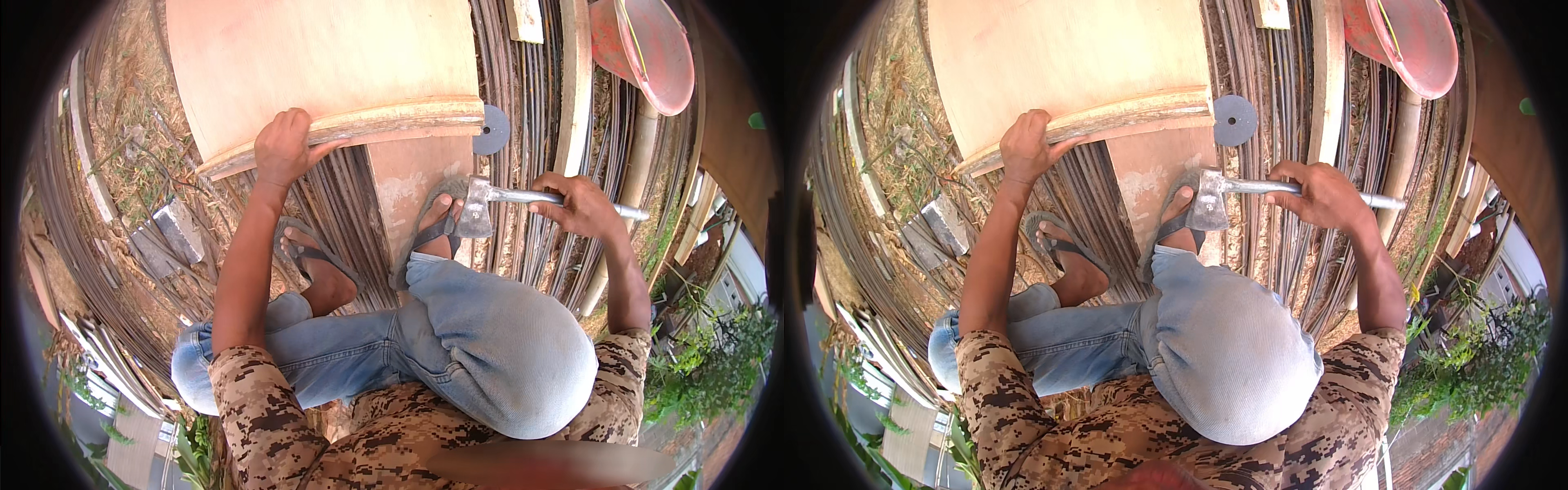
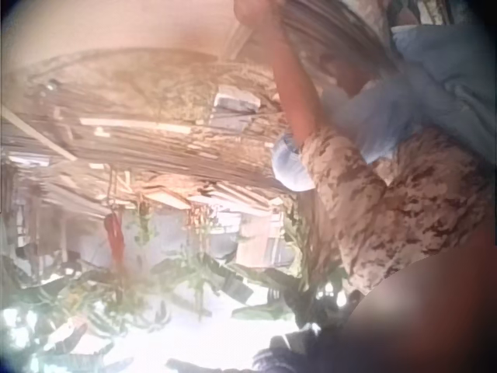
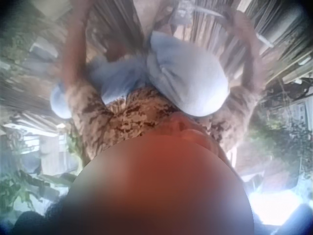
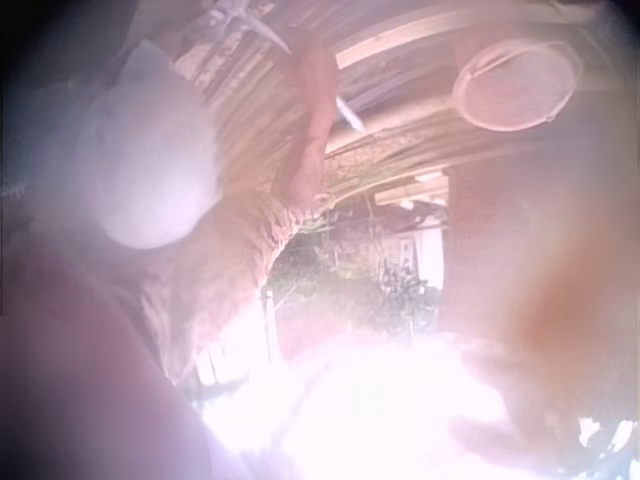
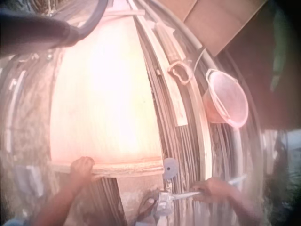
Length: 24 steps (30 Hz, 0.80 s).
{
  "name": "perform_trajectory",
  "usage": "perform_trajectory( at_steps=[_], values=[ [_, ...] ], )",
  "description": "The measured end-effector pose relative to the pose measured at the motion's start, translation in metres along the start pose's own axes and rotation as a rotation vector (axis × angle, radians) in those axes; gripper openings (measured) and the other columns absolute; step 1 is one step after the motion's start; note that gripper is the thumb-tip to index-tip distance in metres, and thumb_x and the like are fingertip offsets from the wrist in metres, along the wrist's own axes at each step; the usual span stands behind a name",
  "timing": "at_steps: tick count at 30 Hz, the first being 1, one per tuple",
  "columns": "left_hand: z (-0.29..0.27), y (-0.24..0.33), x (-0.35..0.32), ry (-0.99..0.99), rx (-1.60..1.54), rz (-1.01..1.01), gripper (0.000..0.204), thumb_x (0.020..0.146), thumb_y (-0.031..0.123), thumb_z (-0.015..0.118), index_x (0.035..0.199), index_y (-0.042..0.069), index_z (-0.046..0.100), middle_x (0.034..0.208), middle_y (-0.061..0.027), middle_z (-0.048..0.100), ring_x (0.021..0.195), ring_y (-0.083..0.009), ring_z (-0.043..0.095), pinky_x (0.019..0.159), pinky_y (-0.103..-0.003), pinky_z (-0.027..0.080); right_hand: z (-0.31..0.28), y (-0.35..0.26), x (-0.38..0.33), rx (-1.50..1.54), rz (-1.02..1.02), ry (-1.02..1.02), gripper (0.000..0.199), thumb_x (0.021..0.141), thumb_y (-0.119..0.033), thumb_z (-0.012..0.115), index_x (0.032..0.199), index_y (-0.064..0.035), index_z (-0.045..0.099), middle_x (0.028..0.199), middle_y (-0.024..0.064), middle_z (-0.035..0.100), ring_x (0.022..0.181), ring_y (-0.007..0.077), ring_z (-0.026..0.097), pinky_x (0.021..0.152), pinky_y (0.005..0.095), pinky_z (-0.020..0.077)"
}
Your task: The person assembles a wooden frame by cutting thin wooden strips with a hand saw, positioning them on a large board, and securing them with nails using a hammer. The person also uses a metal tool to adjust or align the frame components.
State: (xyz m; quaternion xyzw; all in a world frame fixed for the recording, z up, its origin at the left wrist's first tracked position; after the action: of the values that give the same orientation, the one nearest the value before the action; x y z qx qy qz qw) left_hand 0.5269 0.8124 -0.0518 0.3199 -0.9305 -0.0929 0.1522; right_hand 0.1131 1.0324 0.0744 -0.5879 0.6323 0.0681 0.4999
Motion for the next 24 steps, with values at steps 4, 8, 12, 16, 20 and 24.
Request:
perform_trajectory(
  at_steps=[4, 8, 12, 16, 20, 24],
  values=[
    [0.005, 0.001, -0.001, -0.068, 0.049, -0.034, 0.064, 0.067, 0.057, 0.089, 0.095, 0.006, 0.062, 0.087, -0.0074, 0.064, 0.076, -0.022, 0.065, 0.063, -0.032, 0.054, 0.058, 0.013, -0.024, 0.985, 0.217, 0.174, 0.033, 0.108, -0.04, 0.051, 0.103, -0.0103, 0.063, 0.062, -0.0034, 0.045, 0.05, 0.0075, 0.04, 0.046, 0.0291, 0.0342],
    [0.004, 0.003, 0.001, -0.105, 0.073, -0.035, 0.063, 0.067, 0.055, 0.09, 0.096, 0.006, 0.062, 0.088, -0.0077, 0.065, 0.077, -0.0232, 0.065, 0.064, -0.034, 0.054, 0.109, -0.027, 0.009, 1.3, 0.271, 0.394, 0.039, 0.111, -0.041, 0.043, 0.096, -0.0078, 0.057, 0.063, -0.0018, 0.045, 0.053, 0.0079, 0.041, 0.048, 0.0273, 0.0355],
    [0.002, 0.005, 0.005, -0.067, 0.045, -0.009, 0.062, 0.065, 0.052, 0.092, 0.096, 0.006, 0.062, 0.088, -0.0081, 0.065, 0.076, -0.0247, 0.065, 0.063, -0.034, 0.053, 0.092, -0.064, 0.025, 0.908, 0.274, 0.738, 0.04, 0.111, -0.041, 0.043, 0.096, -0.0049, 0.054, 0.069, -0.0016, 0.047, 0.059, 0.007, 0.042, 0.052, 0.0263, 0.0378],
    [0.003, 0.005, 0.004, -0.037, 0.016, 0.0, 0.062, 0.065, 0.05, 0.093, 0.097, 0.007, 0.061, 0.088, -0.0089, 0.065, 0.075, -0.0254, 0.065, 0.062, -0.034, 0.052, 0.037, -0.084, -0.013, 0.893, -0.076, 1.136, 0.039, 0.11, -0.044, 0.043, 0.096, -0.008, 0.051, 0.068, -0.0008, 0.046, 0.051, 0.0047, 0.04, 0.041, 0.0216, 0.0337],
    [0.003, 0.005, 0.002, -0.072, 0.016, -0.025, 0.062, 0.065, 0.046, 0.094, 0.1, 0.007, 0.06, 0.09, -0.0099, 0.066, 0.075, -0.0262, 0.065, 0.063, -0.035, 0.053, 0.042, -0.081, -0.003, 0.946, -0.374, 1.402, 0.037, 0.108, -0.041, 0.049, 0.106, -0.0034, 0.049, 0.07, 0.0035, 0.054, 0.05, 0.0103, 0.047, 0.04, 0.0239, 0.0383],
    [0.001, 0.007, 0.004, -0.058, -0.009, 0.002, 0.061, 0.066, 0.049, 0.091, 0.098, 0.006, 0.061, 0.089, -0.0093, 0.064, 0.077, -0.0268, 0.064, 0.064, -0.036, 0.052, 0.093, -0.067, 0.046, 0.54, 0.432, 0.719, 0.032, 0.108, -0.033, 0.05, 0.102, -0.0012, 0.051, 0.067, 0.0135, 0.06, 0.056, 0.0201, 0.06, 0.047, 0.0381, 0.0446]
  ],
)
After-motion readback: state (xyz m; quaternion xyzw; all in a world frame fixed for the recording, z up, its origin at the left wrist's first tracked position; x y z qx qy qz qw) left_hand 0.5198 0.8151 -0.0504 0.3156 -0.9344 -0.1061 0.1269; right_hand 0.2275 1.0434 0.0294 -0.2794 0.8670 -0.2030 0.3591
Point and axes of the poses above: each hand's wrist, its own x-axis towards the middle knuckle, its own z-axis out of the palm, y = z × x, the point moved 2 cm from there along x, towards the middle knuckle
